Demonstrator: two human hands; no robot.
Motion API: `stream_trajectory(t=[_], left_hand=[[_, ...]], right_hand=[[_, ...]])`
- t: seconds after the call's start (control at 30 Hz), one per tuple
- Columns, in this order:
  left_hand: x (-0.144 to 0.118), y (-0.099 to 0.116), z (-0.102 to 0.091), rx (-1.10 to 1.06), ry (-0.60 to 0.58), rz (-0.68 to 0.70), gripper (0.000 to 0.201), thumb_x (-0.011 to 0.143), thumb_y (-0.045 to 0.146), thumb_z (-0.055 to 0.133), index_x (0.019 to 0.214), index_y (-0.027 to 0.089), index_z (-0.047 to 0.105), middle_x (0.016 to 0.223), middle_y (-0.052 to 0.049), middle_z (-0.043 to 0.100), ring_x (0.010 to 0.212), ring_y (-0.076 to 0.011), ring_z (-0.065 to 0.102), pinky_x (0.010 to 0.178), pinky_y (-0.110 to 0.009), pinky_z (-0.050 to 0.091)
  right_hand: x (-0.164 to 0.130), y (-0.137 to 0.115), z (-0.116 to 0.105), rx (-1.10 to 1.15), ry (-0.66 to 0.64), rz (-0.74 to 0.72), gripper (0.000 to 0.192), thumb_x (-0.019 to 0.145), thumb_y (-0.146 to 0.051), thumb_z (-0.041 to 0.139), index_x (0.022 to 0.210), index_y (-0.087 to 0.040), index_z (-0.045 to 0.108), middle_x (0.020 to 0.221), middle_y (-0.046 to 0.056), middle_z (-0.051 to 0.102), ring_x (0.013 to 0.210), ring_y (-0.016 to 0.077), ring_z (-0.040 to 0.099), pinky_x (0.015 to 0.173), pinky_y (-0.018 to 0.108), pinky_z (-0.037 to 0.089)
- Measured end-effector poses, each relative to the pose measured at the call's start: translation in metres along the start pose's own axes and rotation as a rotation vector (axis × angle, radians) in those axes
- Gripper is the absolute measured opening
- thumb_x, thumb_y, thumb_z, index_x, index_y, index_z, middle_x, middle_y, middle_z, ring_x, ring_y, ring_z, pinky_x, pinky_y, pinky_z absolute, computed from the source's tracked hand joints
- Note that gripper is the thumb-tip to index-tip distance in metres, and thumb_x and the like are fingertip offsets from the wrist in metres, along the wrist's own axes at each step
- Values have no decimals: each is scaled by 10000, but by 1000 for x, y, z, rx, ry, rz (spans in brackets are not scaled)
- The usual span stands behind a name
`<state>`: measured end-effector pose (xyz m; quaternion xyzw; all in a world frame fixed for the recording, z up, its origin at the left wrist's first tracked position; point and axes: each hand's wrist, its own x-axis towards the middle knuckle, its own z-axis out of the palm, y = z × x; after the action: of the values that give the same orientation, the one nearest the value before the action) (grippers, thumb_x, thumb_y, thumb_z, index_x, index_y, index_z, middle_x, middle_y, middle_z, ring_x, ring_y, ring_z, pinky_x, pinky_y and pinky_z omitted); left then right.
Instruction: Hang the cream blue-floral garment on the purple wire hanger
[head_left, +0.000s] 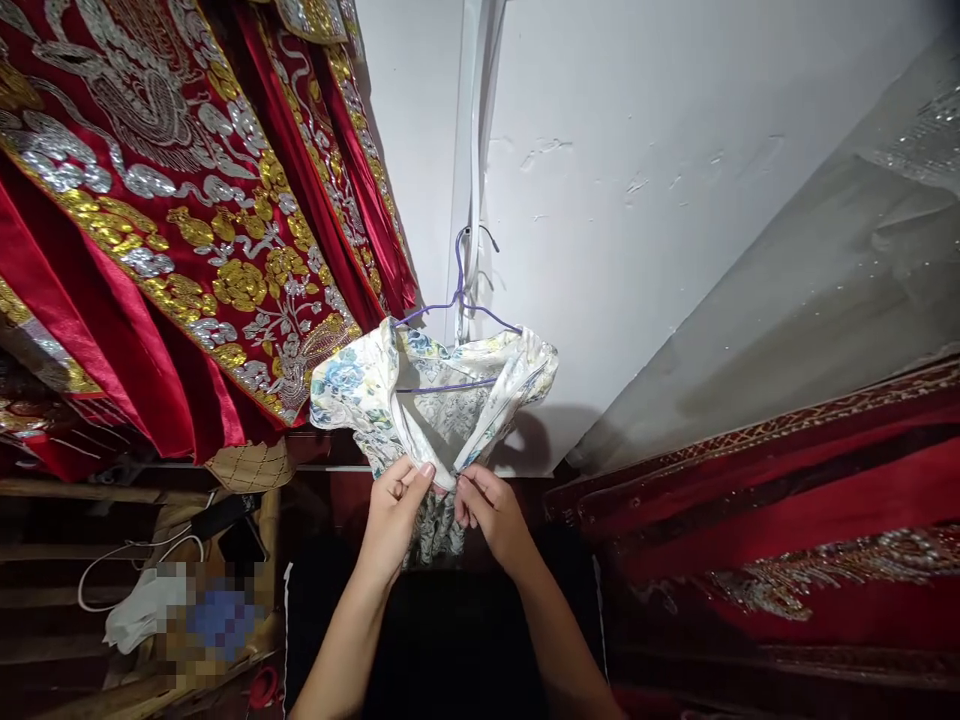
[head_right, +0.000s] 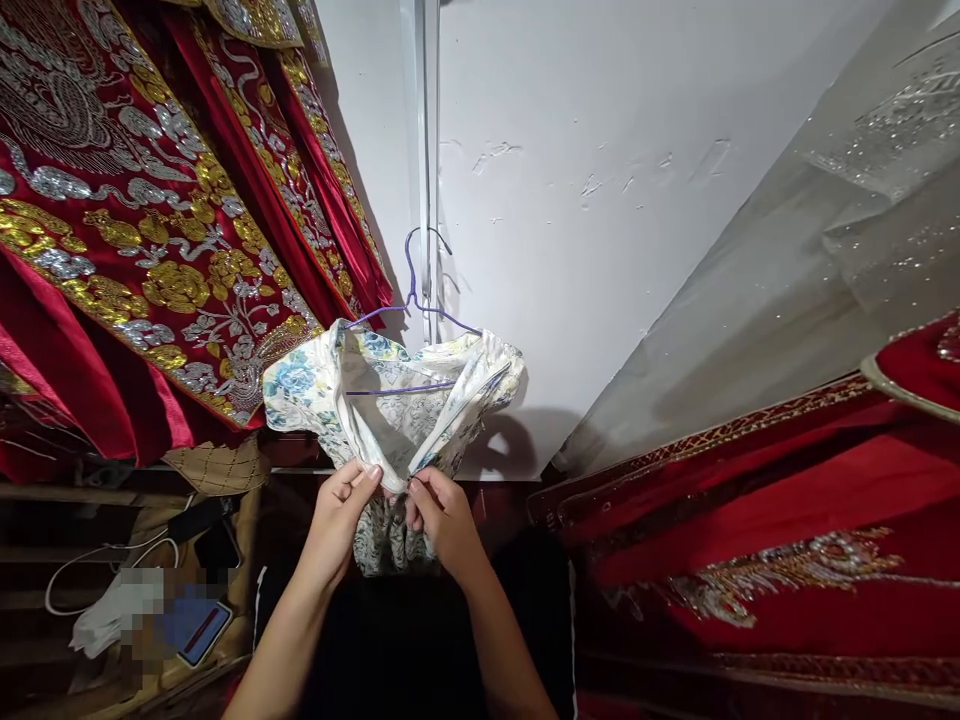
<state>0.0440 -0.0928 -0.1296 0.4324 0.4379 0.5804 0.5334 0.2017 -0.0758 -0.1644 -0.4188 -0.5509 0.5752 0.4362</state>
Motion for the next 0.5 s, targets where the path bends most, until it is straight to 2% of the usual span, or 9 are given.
stream_trajectory(t=[0.1,0.2,0.27,0.33,0.43,0.5], left_hand=[[-3,-26,6,72,157,119,227,931,385,609,985,180,688,944,-60,708,922,-205,662,873,-303,491],[-6,-67,14,190,216,200,242,896,316,643,1109,201,663,1097,-84,695,1060,-232,646,963,-342,468],[-7,-90,19,258,197,205,257,875,271,654,1121,198,647,1062,-80,687,1028,-229,644,938,-341,472],[-6,-103,23,282,177,215,179,897,257,613,1064,194,631,973,-61,668,952,-211,638,876,-321,480],[2,-106,24,307,62,251,96,952,267,535,980,194,591,898,-41,624,868,-186,605,803,-291,467],[10,-104,21,366,-37,291,105,968,274,515,938,191,571,879,-41,601,852,-183,582,789,-286,450]], right_hand=[[-2,-2,-1,69,72,111,278,928,-418,543,747,-208,523,574,-33,532,501,109,419,512,253,319],[-1,-3,-3,124,-24,211,279,902,-399,527,697,-211,507,490,-47,474,453,103,356,480,252,273],[-1,-2,-3,116,-63,231,285,882,-391,523,663,-210,512,446,-49,457,425,101,344,467,251,262],[1,-3,-4,80,-66,231,274,866,-369,519,650,-203,550,426,-42,475,409,102,360,464,248,278],[14,-15,-15,3,-73,190,242,833,-310,516,663,-184,632,424,-22,525,406,105,399,464,241,313],[33,-38,-28,-31,-8,117,221,801,-277,521,675,-169,666,433,-12,552,402,99,402,446,230,307]])
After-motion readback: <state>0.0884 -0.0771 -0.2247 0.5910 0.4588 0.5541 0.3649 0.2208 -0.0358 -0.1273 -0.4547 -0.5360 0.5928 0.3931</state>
